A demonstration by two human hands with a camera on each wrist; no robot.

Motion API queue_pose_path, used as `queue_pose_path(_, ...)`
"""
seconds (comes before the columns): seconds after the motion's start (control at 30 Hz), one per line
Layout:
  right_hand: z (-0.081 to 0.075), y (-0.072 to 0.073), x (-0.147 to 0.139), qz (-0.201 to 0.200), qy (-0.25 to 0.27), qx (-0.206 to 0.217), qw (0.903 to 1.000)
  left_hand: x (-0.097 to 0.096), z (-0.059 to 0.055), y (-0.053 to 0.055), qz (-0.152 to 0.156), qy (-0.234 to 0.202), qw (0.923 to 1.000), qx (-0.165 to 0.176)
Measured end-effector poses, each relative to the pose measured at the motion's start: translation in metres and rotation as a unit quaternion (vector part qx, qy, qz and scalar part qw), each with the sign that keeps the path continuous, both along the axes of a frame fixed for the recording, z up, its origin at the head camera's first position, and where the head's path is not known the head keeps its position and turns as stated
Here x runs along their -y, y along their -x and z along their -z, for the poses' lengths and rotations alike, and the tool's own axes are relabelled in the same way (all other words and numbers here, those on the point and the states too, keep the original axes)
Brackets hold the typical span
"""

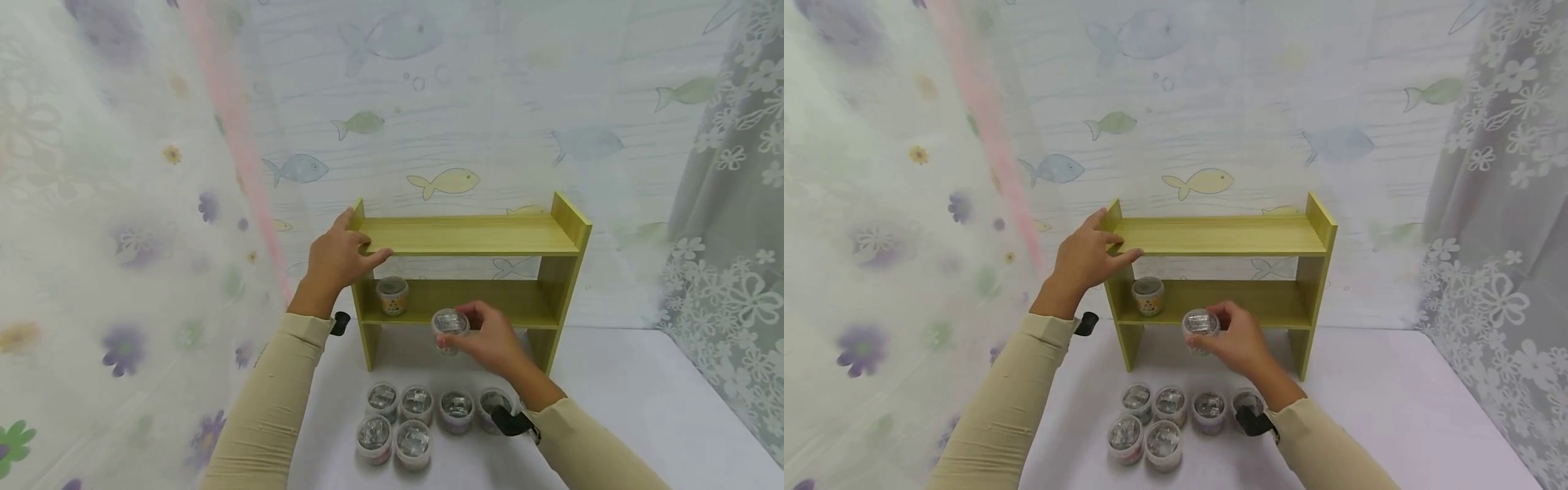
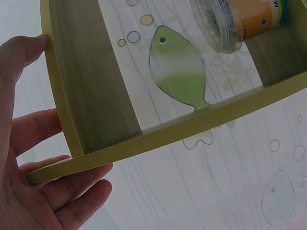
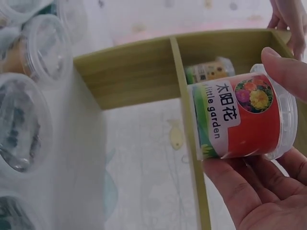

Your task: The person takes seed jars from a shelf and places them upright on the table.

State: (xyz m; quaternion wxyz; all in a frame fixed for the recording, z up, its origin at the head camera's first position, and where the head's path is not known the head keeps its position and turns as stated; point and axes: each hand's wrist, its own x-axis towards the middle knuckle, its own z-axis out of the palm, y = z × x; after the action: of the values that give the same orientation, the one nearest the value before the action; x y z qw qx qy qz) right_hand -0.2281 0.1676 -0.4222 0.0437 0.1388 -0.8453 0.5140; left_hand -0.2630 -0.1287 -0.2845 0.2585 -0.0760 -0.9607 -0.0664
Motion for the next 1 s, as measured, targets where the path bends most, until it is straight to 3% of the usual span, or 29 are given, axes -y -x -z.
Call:
queue_pose_path(0.4,0.011,-0.026,-0.006,-0.026,0.015,0.012,0.9995,0.000,0.002,-0.001,0.001,-0.006,1.0000,-0.006)
queue_pose_path(0.77,0.025,-0.046,-0.018,-0.070,0.017,-0.010,0.9973,0.000,0.002,-0.002,-0.001,-0.004,1.0000,-0.003)
queue_pose_path(1.0,0.039,-0.064,-0.023,-0.077,0.036,0.037,0.9957,-0.001,0.002,-0.003,0.001,-0.008,0.9999,-0.012)
